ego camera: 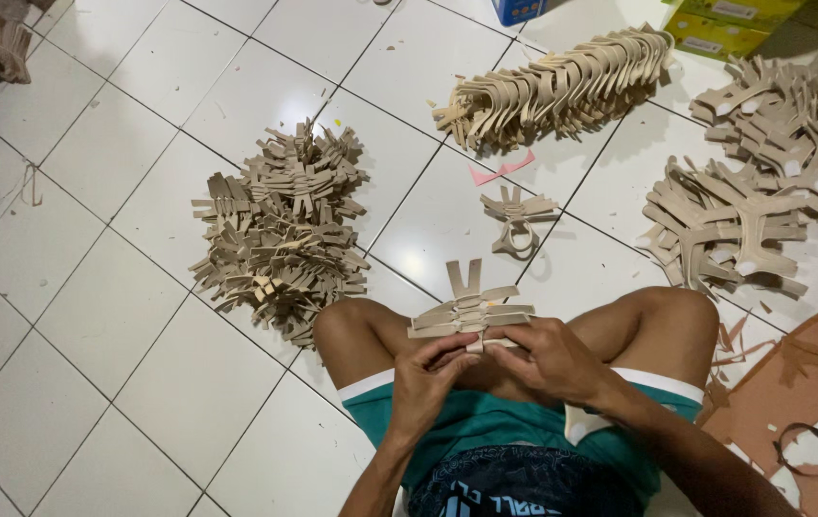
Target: The person sits on the floor and repeatedly picks up beige, star-shaped craft parts and circular rings. They insert the rings into the center of the parts and place the assembled units into a growing stack on the floor.
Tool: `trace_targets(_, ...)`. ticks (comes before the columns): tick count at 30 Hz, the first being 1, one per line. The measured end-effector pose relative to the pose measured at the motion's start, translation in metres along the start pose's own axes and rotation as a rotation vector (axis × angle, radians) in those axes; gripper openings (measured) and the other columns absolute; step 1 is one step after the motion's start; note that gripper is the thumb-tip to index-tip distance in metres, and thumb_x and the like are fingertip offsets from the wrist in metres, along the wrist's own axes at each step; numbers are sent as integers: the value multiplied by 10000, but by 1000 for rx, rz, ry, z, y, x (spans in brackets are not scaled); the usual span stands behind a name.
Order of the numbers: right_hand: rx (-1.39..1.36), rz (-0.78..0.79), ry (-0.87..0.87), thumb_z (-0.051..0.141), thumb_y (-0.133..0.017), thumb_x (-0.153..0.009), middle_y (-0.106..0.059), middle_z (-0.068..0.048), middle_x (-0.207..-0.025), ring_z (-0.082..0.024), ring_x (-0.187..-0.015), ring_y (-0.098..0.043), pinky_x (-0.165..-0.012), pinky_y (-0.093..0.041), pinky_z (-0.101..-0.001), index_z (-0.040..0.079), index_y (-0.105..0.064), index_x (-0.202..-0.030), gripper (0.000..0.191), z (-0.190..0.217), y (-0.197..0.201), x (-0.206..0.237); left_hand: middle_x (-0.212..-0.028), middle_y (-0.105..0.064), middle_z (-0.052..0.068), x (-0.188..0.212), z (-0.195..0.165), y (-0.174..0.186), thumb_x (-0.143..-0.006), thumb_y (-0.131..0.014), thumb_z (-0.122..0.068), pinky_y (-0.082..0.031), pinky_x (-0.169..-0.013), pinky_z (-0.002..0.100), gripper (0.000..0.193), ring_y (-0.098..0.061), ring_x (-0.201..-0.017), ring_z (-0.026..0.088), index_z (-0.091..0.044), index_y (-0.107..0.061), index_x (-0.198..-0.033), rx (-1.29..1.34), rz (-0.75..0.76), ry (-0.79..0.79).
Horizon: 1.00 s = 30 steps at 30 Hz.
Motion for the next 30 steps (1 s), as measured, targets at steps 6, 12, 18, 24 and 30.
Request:
trace_targets(6,0,-5,362,162,-661,-962,-744,-159,-879,-313,-739,-758,-615,-592,-396,37,-588,-1144,233,0,-14,12,-1035,-809,150,0,3,-1,-871,-755,-28,-636,-825,250,340,-781,-947,154,31,-735,-1206,-134,18,134)
trace_targets(12,116,302,299,229,-592,-1031,-727,-144,-892,-338,-786,-727,-602,-547,-451,98,-521,-1097,162,-17,-32,21,-1036,-811,143,4,6,-5,-827,-797,-40,-647,-839,251,365,-789,-936,162,16,-745,-1185,-229,202,200)
trace_targets(18,102,392,389,245,-558,-1061,-698,-162,-904,-369,-761,-699,-598,-528,-458,74,-507,-1083,179,-9,-34,18,-995,-815,139,0,-5,-11,-776,-843,-70,-642,-795,275,372,-793,-881,167,-18,-796,-1142,-503,336,117)
trace_targets(24,6,260,270,194,-576,-1007,-695,-152,-833,-341,-738,-713,-593,-548,-453,35,-515,-1057,177,-35,-39,27,-1046,-805,137,-9,-20,-6,-778,-864,-126,-655,-821,279,389,-795,-926,171,-29,-762,-1141,-393,292,59)
trace_targets(30,360,62,586,166,-669,-946,-665,-151,-824,-318,-702,-688,-577,-560,-431,8,-527,-1002,220,-27,-40,32,-948,-798,155,-5,-25,-20,-765,-881,-142,-639,-729,297,370,-785,-829,193,-28,-788,-1104,-651,245,67)
Point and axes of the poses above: each hand's wrist, its own x-axis away from the middle knuckle, its own y-axis out of the back of the hand, z = x × y, the point moved 6 cm from there along -x, towards the middle knuckle
